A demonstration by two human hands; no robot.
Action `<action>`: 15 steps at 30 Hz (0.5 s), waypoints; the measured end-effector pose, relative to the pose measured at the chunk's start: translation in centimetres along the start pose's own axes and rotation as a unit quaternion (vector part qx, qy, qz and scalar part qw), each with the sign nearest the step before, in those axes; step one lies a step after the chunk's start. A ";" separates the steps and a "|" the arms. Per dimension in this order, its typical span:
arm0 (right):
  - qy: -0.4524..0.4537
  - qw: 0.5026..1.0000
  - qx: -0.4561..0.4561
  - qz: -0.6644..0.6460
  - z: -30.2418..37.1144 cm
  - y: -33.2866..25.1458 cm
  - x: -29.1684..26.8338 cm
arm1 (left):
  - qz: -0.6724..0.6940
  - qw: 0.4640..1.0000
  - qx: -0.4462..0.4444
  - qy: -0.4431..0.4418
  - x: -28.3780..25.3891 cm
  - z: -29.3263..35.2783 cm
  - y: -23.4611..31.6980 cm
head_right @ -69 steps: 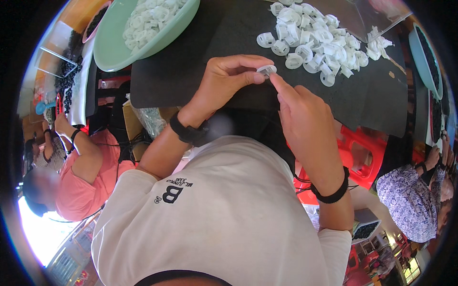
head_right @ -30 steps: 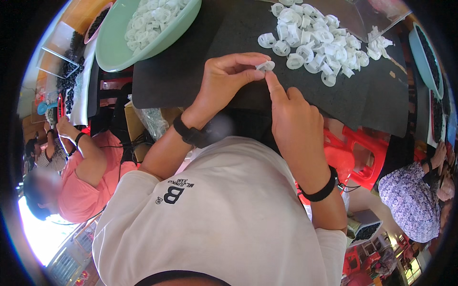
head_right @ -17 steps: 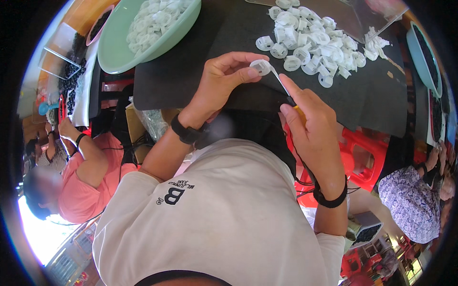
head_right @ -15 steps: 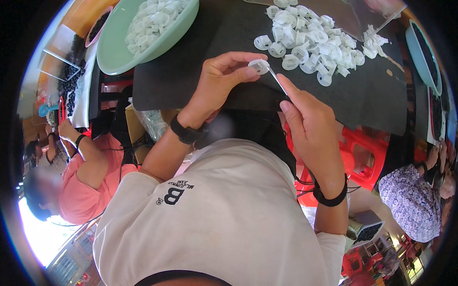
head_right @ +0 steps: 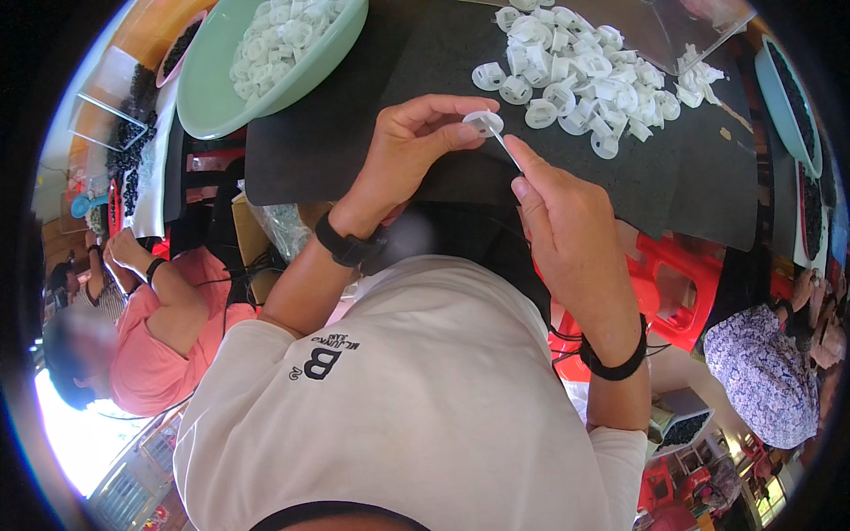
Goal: Using a manual hand tool to process and inspect small white plastic shoe components.
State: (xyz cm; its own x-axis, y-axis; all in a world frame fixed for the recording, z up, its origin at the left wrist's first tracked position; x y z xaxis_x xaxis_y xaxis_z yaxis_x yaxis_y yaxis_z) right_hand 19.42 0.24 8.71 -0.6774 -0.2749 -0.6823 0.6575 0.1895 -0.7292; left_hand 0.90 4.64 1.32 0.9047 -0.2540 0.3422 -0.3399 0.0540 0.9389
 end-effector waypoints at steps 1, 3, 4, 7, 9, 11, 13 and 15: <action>0.000 1.000 0.000 0.000 0.0 0.0 0.0 | 0.000 1.000 0.000 0.000 0.0 0.0 0.0; -0.006 1.000 0.002 0.004 -0.1 -0.1 0.0 | -0.004 1.000 0.000 0.001 -0.1 0.0 -0.1; -0.007 1.000 0.002 0.004 -0.2 -0.2 0.0 | -0.003 1.000 0.000 0.002 -0.1 0.0 -0.1; -0.016 0.999 0.015 0.024 -0.3 -0.3 0.2 | -0.009 1.000 0.002 0.001 -0.1 0.0 -0.1; 0.023 0.997 -0.030 0.066 -0.3 -0.2 0.6 | -0.022 1.000 0.002 0.004 -0.1 0.1 -0.1; 0.021 0.996 -0.032 0.081 -0.5 -0.3 0.8 | -0.025 1.000 0.000 0.003 -0.1 0.1 -0.2; 0.020 0.995 -0.035 0.095 -0.6 -0.2 1.1 | -0.029 1.000 -0.003 0.001 -0.1 0.1 -0.2; 0.027 0.994 -0.027 0.101 -0.6 0.0 1.5 | -0.038 0.999 -0.013 0.008 0.0 0.1 -0.1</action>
Point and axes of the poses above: each hand's wrist, its own z-axis away from the middle knuckle, its own x-axis out of the palm, y = z × x, the point moved 2 cm from there along -z, towards the middle knuckle, and after that the axes turned 5 degrees about z, right-handed, at the moved point
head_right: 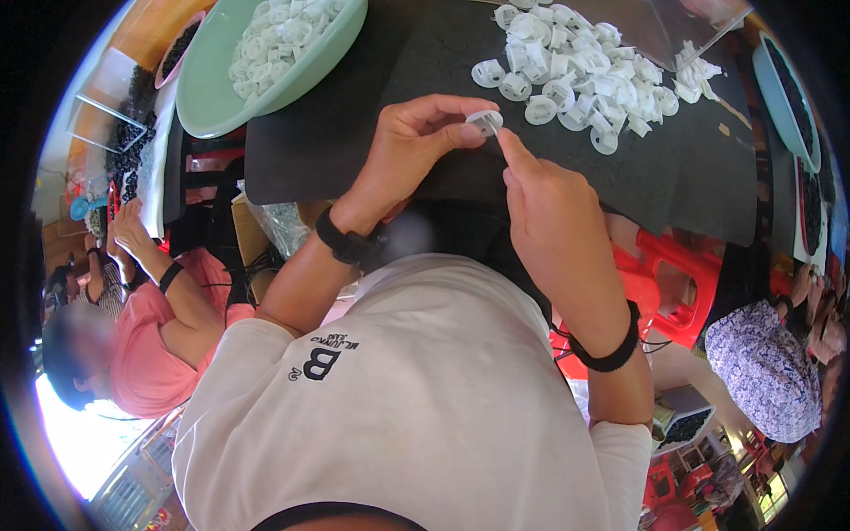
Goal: Using a manual hand tool to process and inspect small white plastic shoe components.
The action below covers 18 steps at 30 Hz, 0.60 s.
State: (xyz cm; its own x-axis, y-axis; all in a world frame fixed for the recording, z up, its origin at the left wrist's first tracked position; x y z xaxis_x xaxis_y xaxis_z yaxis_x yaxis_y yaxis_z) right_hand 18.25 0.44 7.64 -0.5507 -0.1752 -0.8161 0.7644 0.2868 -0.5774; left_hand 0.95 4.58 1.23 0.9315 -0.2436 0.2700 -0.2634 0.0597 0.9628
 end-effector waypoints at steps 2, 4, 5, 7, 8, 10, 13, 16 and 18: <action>0.013 1.000 0.005 -0.005 -0.1 0.0 0.5 | 0.009 1.000 0.005 0.000 0.1 -0.1 -0.1; 0.026 1.000 0.005 -0.014 -0.2 -0.1 0.4 | 0.015 1.000 0.011 0.004 0.0 -0.3 0.0; 0.038 0.998 -0.005 -0.042 -0.1 -0.1 0.2 | 0.041 0.999 0.005 0.012 0.1 -0.2 0.1; 0.047 0.996 -0.019 -0.071 0.2 -0.2 -0.2 | 0.066 0.997 0.000 0.025 0.0 -0.2 0.1; 0.057 0.994 0.001 -0.095 0.5 -0.3 -0.5 | 0.074 0.997 -0.001 0.031 -0.2 -0.3 0.1; 0.065 0.991 0.021 -0.116 1.1 0.2 -0.7 | 0.084 0.996 -0.002 0.036 -0.2 -0.3 0.2; 0.078 0.995 -0.002 -0.069 1.5 1.2 -0.2 | 0.065 0.998 -0.008 0.022 -0.3 -0.1 0.3; 0.062 0.998 -0.008 0.004 1.6 1.2 -0.2 | 0.056 0.998 -0.002 0.011 -0.1 -0.3 0.3; 0.063 0.998 -0.018 0.021 1.6 1.2 0.0 | 0.057 0.998 0.008 0.003 -0.1 -0.4 0.1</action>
Point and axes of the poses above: each hand's wrist, its own z-axis away from the middle knuckle, its own x-axis out of the palm, y = z × x, the point moved 2 cm from there along -z, towards the middle knuckle, and after that the axes turned 5 degrees about z, right-handed, at the moved point
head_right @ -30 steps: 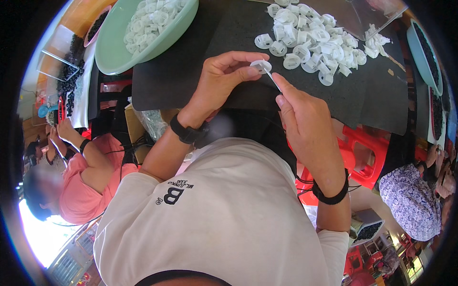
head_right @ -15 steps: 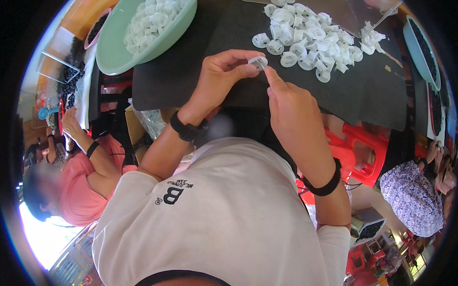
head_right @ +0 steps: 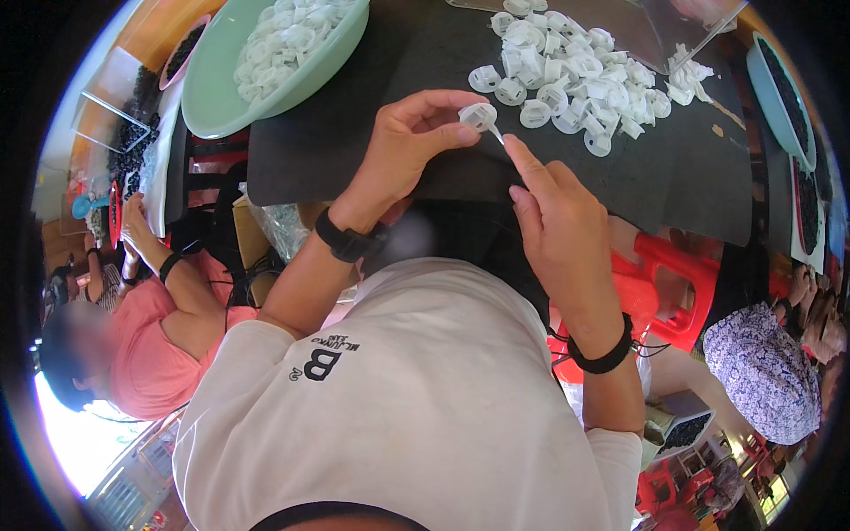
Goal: Using a manual hand tool to process and inspect small white plastic shoe components.
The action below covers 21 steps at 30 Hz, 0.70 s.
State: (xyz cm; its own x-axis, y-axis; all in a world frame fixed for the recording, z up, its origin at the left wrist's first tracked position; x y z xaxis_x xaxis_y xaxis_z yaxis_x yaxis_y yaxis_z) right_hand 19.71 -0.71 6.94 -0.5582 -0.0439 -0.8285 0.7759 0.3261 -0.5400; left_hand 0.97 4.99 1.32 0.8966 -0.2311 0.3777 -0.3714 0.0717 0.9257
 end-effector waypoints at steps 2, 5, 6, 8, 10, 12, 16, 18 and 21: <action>-0.005 1.000 0.003 0.006 0.0 -0.3 0.1 | 0.002 1.000 -0.002 -0.003 0.0 0.1 0.2; -0.009 1.000 0.007 0.022 -0.2 -0.8 0.0 | -0.004 1.000 -0.004 -0.005 0.0 0.2 0.0; -0.008 0.999 0.007 0.035 -0.3 -0.9 -0.1 | -0.012 1.000 -0.003 -0.005 -0.1 0.1 0.0; -0.003 0.999 0.003 0.044 -0.4 -0.8 0.1 | -0.018 1.000 0.004 -0.008 0.0 0.1 -0.1; 0.001 0.999 -0.002 0.051 -0.5 -0.8 0.2 | -0.024 1.000 0.011 -0.010 -0.1 0.0 -0.2; 0.005 0.997 -0.007 0.075 -0.6 -0.9 0.2 | -0.021 1.000 0.009 -0.011 -0.1 0.1 -0.4; 0.010 0.997 -0.012 0.082 -0.9 -0.7 0.5 | -0.024 0.999 0.028 -0.019 0.0 0.1 -0.6; -0.013 0.990 -0.003 0.139 -0.9 -0.9 0.7 | -0.075 0.996 0.034 -0.035 0.0 0.1 -0.7; -0.040 0.987 0.001 0.155 -1.3 -0.8 0.4 | -0.049 0.998 0.005 -0.032 0.1 0.1 -0.6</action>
State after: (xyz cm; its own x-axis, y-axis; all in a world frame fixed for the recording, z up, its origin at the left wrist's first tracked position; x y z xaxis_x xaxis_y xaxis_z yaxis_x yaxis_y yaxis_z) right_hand 18.48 0.20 7.29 -0.2693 -0.0174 -0.9629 0.9064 0.3332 -0.2595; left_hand 1.21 4.85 0.82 0.9115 -0.2990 0.2823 -0.2851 0.0352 0.9578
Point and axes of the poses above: each hand's wrist, its own z-axis away from the middle knuckle, its own x-axis out of the palm, y = z × x, the point moved 2 cm from there along -z, towards the middle knuckle, and after that the axes turned 5 degrees about z, right-handed, at the moved point
